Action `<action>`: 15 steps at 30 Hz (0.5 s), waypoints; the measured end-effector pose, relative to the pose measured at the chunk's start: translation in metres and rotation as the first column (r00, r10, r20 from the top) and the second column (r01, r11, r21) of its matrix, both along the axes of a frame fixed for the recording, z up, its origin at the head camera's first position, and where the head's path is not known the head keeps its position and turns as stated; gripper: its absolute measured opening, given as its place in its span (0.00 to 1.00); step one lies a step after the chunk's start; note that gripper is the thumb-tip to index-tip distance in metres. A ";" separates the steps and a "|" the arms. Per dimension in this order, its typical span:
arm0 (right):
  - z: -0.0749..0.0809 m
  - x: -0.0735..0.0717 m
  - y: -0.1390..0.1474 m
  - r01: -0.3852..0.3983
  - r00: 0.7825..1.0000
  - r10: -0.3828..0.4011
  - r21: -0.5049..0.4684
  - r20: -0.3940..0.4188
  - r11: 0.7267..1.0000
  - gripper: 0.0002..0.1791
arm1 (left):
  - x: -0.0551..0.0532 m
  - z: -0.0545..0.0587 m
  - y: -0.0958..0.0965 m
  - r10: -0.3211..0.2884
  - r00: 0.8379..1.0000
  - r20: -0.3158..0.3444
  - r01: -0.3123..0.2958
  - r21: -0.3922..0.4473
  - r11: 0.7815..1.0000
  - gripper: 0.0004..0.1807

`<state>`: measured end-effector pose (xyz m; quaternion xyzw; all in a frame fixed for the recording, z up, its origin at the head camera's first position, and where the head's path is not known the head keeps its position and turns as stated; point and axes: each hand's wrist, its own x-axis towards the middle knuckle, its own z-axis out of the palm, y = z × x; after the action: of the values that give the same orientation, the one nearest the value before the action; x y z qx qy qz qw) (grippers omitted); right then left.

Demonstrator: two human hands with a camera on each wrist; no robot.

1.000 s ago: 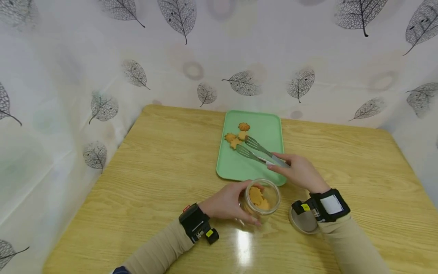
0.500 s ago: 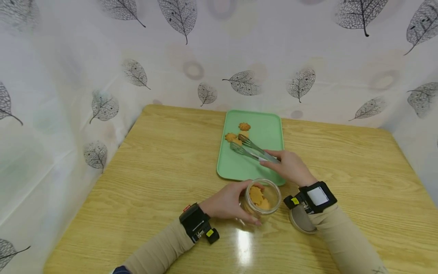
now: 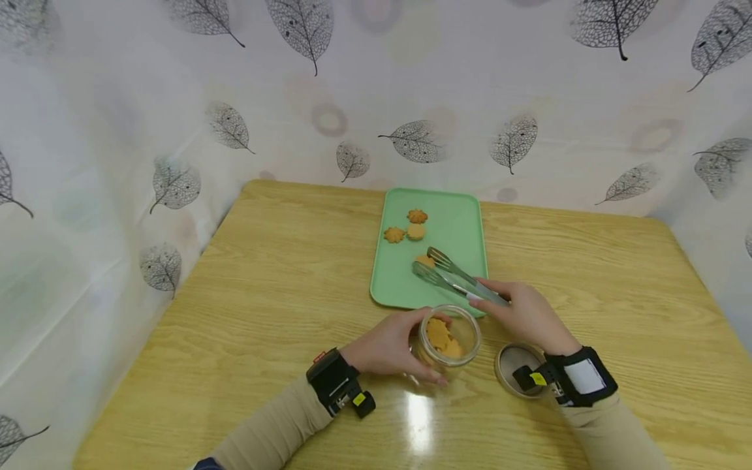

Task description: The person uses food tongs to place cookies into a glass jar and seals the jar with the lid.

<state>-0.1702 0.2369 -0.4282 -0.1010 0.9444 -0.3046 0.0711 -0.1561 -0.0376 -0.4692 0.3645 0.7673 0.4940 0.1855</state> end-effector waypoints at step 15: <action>0.068 0.076 0.045 0.036 0.999 -0.035 -0.054 0.024 0.998 0.34 | 0.002 0.003 0.000 0.012 1.000 0.029 -0.011 -0.031 0.999 0.47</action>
<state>-0.0947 0.2822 -0.3598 -0.0828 0.9365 -0.3326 0.0737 -0.1545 -0.0379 -0.4665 0.3500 0.7740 0.4885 0.1996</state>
